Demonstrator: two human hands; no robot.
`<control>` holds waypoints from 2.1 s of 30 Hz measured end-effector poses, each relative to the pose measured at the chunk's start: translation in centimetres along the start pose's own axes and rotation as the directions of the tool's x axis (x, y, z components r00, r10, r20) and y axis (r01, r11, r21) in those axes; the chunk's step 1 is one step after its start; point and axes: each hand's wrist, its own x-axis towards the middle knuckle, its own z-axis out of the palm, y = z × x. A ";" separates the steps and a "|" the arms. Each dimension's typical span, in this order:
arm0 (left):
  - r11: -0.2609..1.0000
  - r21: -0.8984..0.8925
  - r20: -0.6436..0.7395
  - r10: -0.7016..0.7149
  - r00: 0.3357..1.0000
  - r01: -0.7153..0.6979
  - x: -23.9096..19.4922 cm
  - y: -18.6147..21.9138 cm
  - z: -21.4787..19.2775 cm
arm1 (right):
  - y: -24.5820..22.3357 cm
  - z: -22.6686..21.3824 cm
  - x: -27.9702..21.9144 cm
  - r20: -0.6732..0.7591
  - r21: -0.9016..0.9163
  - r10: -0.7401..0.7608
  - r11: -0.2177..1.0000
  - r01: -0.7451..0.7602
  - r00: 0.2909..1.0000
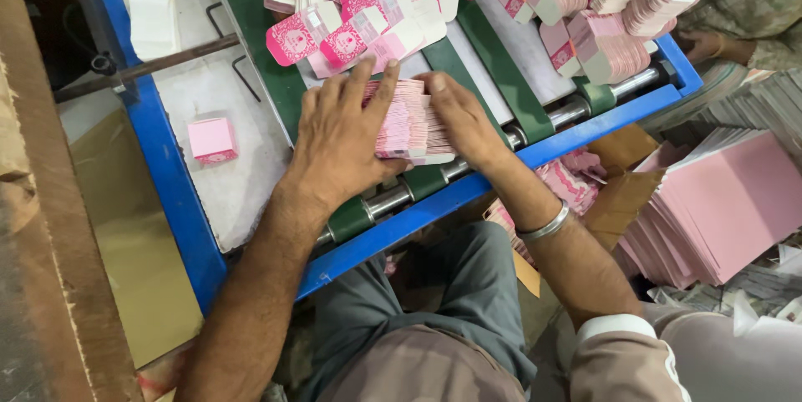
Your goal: The person gathers pink and white paper sheets from a conveyor belt, aligns them into a stack, and secures the bundle with a rubber band. The person then places the finished bundle into a cardboard box.
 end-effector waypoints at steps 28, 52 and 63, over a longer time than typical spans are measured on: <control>0.893 -0.446 0.036 -0.039 0.999 0.051 -0.4 -2.1 0.7 | -3.9 0.4 -1.8 0.101 -0.698 -0.133 0.697 0.165 0.986; 0.900 -0.435 -0.051 -0.015 0.999 -0.009 -1.5 -2.8 2.8 | -3.0 0.7 -2.2 0.149 -0.712 -0.158 0.668 0.217 0.976; 0.974 -0.193 0.085 -0.101 0.991 0.116 0.0 0.9 -0.8 | -2.0 -0.1 -1.9 0.211 -0.671 -0.260 0.662 0.333 0.942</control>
